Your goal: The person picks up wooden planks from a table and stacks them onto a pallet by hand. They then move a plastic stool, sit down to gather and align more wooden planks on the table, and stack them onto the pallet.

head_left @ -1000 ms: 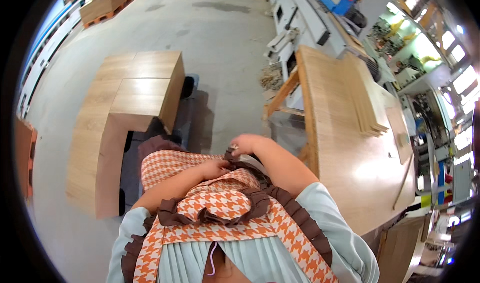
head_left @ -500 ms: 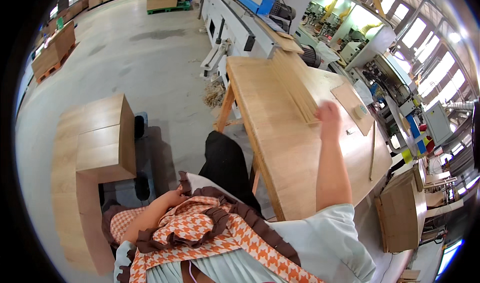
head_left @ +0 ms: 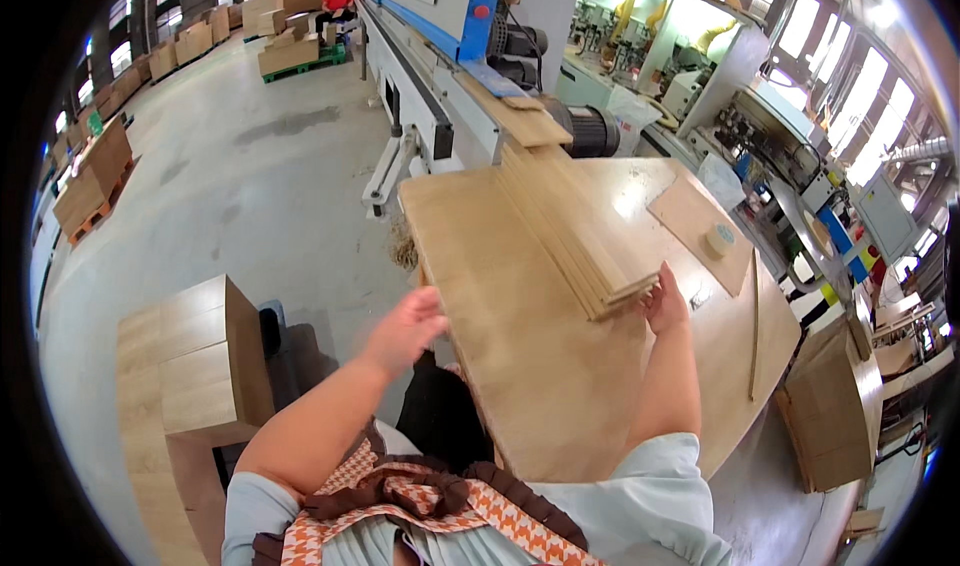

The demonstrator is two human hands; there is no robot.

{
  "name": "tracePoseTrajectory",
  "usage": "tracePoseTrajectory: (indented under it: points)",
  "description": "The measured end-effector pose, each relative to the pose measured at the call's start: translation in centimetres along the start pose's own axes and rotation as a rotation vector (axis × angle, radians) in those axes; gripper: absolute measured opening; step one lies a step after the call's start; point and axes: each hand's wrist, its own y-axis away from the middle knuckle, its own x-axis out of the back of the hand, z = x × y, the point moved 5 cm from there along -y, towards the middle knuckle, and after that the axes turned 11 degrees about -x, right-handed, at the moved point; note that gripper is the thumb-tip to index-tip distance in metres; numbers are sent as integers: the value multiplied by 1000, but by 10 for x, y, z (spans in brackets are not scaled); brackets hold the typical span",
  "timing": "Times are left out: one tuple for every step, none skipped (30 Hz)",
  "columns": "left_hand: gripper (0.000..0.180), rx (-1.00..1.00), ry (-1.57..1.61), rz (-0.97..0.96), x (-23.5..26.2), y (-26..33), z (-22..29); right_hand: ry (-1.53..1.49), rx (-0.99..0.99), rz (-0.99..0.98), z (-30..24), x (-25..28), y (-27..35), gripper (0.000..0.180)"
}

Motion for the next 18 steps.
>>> tracePoseTrajectory:
  points:
    - [47,50,38,-61,-25,-15,2,0,15,-3,-11,-4,2,44]
    - [49,101,71,-69,-44,-30,3,98,-33,71,-13,-9,2,39]
    - [51,157,109,-84,-64,-44,0,196,-81,156,-14,-9,3,35]
    - [55,257,165,-83,-80,-57,-13,227,-105,197,-16,-10,0,35]
    - [59,357,222,-79,-94,-70,-24,234,-94,198,-17,-13,-1,35]
    - [59,348,232,-88,-111,-79,-23,250,-103,169,-13,-14,0,34]
    - [64,356,285,-78,-128,-85,-22,266,-114,140,-8,-20,5,34]
    - [70,366,338,-68,-139,-89,-22,301,-113,160,-1,-27,8,33]
    - [70,362,349,-79,-148,-91,-20,334,-112,186,3,-36,18,33]
    - [67,296,293,-95,-154,-91,-15,340,-107,194,6,-47,25,33]
    - [63,233,239,-118,-162,-89,-9,361,-90,161,10,-56,33,33]
    - [63,238,244,-125,-163,-87,-4,378,-79,122,12,-60,40,33]
    - [59,282,238,-95,-160,-84,-1,376,-83,129,13,-57,47,33]
    - [56,328,230,-63,-156,-77,2,402,-103,103,15,-56,54,33]
    - [56,330,225,-73,-152,-70,11,422,-115,77,17,-57,61,34]
    - [56,390,222,-133,-149,-60,18,413,-120,82,20,-57,70,34]
    - [56,453,219,-193,-149,-52,19,425,-139,63,26,-55,82,38]
    - [56,461,214,-184,-144,-39,13,444,-162,30,35,-59,95,44]
